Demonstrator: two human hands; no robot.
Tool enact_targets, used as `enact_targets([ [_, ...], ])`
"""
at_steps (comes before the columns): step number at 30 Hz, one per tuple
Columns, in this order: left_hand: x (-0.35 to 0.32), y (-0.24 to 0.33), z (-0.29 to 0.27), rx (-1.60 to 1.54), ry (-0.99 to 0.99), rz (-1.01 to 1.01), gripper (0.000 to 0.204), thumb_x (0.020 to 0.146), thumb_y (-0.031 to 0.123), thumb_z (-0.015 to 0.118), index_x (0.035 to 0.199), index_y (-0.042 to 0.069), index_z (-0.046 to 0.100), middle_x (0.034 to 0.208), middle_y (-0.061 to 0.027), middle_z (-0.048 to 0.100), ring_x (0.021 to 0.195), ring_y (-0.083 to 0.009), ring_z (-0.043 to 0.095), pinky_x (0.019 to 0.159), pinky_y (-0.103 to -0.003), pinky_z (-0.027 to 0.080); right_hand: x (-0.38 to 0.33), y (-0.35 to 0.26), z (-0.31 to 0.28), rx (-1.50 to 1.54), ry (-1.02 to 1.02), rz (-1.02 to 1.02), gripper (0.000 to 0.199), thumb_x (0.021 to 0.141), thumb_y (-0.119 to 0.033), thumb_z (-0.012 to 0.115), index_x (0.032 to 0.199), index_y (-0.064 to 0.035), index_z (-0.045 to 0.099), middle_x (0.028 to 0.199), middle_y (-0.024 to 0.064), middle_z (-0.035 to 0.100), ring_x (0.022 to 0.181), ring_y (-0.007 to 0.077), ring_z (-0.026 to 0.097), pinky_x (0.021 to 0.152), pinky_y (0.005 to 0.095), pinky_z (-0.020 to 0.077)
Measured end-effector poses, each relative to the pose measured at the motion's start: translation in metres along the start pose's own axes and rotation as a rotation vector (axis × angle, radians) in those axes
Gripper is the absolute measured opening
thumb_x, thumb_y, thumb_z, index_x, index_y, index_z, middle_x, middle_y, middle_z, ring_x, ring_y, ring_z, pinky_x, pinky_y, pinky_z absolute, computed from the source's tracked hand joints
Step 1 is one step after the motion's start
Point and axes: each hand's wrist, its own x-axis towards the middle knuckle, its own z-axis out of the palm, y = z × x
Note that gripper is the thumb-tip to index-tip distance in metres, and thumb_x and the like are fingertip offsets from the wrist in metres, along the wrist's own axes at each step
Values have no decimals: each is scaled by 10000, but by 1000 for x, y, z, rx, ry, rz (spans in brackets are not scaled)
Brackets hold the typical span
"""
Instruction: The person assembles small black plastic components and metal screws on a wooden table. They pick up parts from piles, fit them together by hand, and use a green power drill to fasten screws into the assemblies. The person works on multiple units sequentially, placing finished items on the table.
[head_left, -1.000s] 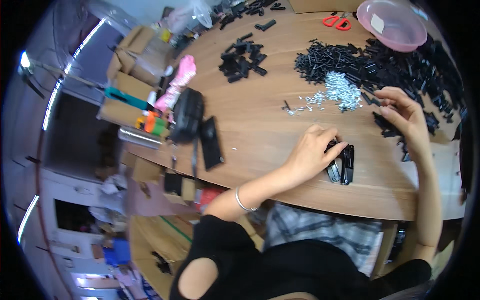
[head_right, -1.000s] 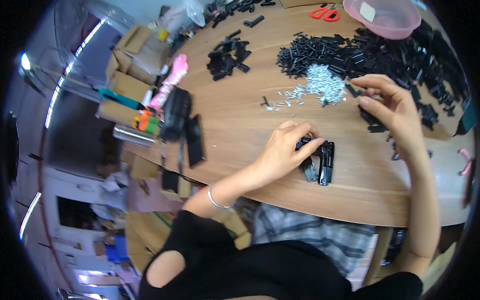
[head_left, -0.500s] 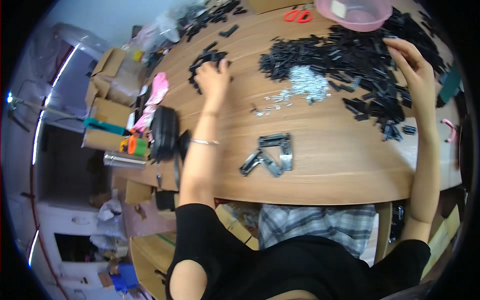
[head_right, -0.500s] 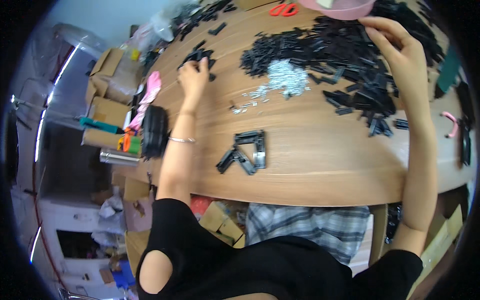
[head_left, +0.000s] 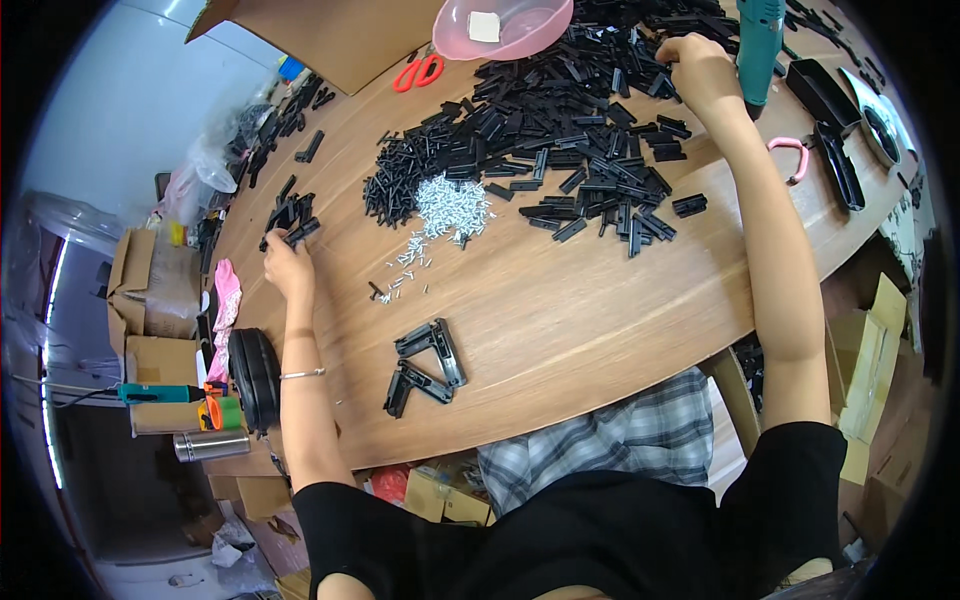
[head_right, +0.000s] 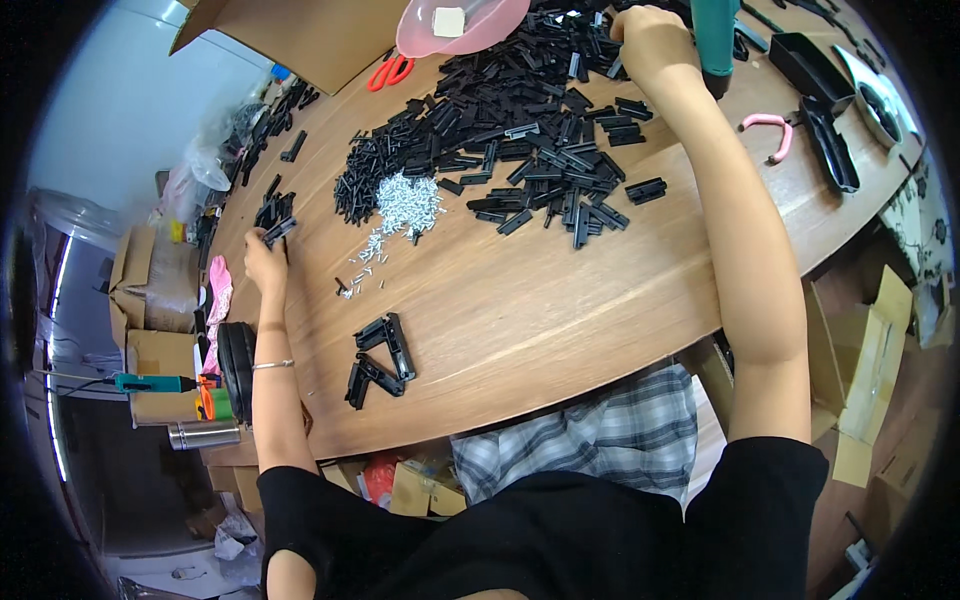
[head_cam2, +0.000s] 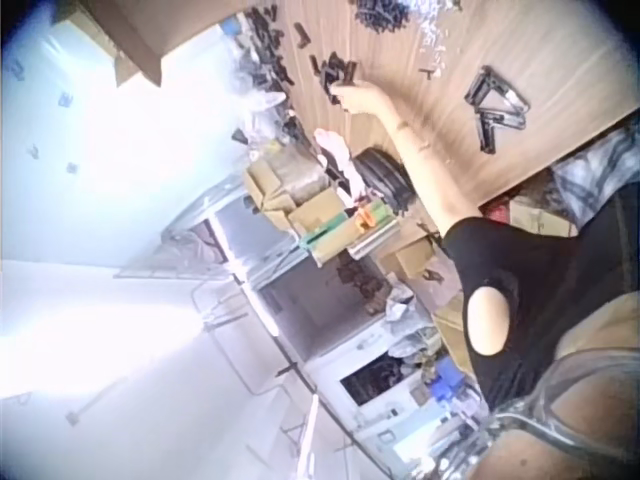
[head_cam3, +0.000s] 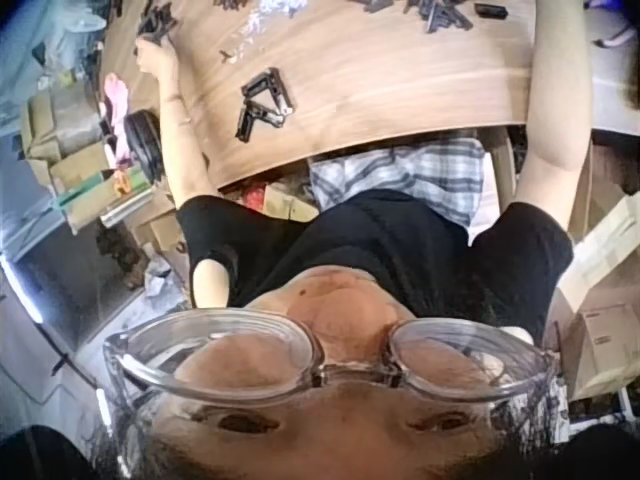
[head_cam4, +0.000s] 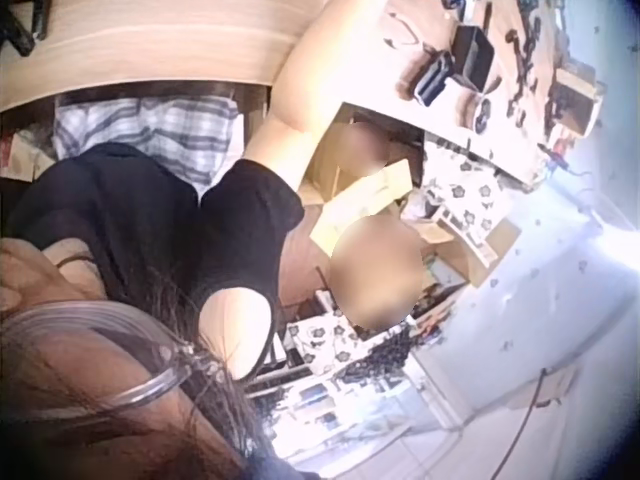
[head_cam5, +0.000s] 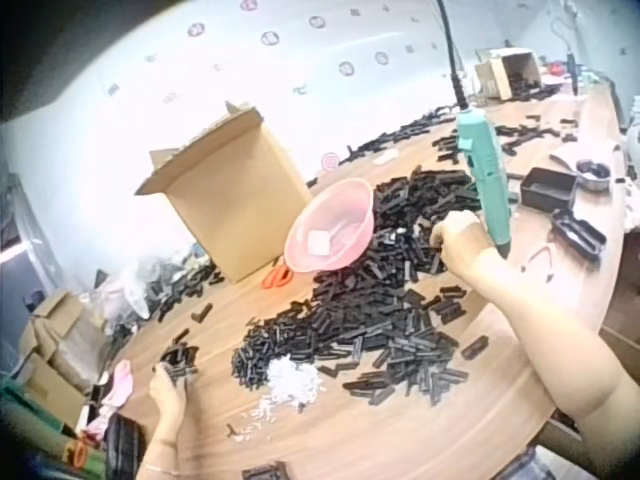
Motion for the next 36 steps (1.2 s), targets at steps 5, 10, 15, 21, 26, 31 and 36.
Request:
enact_targets([
  [5,-7,47,-56,-1269,-160,-363,281,843,71,611,1074,34,456,889,-96,584,723,-142,591,595,-227,480,-5,-3,5,81,-119,-79,263,637,78,559,823,-54,690,861,144,598,868,309,576,781,380,470],
  [10,-64,108,-132,-1976,-952,-631,229,878,123,584,1054,-10,525,938,-89,581,769,-125,575,595,-206,495,-6,-13,9,-66,-114,-113,129,665,-74,689,789,-110,682,899,36,533,963,216,518,787,349,490],
  [15,-108,156,-152,-2276,-1130,-766,166,950,160,462,1092,81,494,969,-60,556,629,-74,457,456,-160,406,-4,-19,6,-42,-113,-187,95,701,-120,682,782,-77,659,905,37,570,927,226,544,772,360,485],
  [21,-119,160,-149,-2222,-969,-658,234,910,100,532,1133,51,480,983,-108,593,683,-74,489,581,-178,413,-1,-63,-14,571,-144,203,110,794,-159,648,836,-58,633,816,61,654,760,145,616,683,260,475],
  [26,-126,167,-149,-1945,-901,-415,319,878,30,545,1187,8,467,973,-98,613,790,-103,568,695,-205,457,-28,-134,-50,1334,-492,369,163,779,-102,694,914,-32,634,817,32,649,743,86,589,670,193,458],
  [31,-135,165,-142,-1876,-975,-335,281,884,48,549,1158,-8,529,941,-92,632,797,-94,579,694,-205,460,-69,-188,-78,1406,-700,191,147,726,-26,703,868,-20,665,854,31,653,766,115,582,703,228,464],
  [36,-143,163,-135,-1790,-880,-214,341,895,25,520,1232,-18,495,1001,-59,611,844,-86,573,723,-199,458,-73,-200,-74,886,-357,-603,171,618,-39,727,776,-87,684,790,10,640,808,217,541,711,305,452],
])
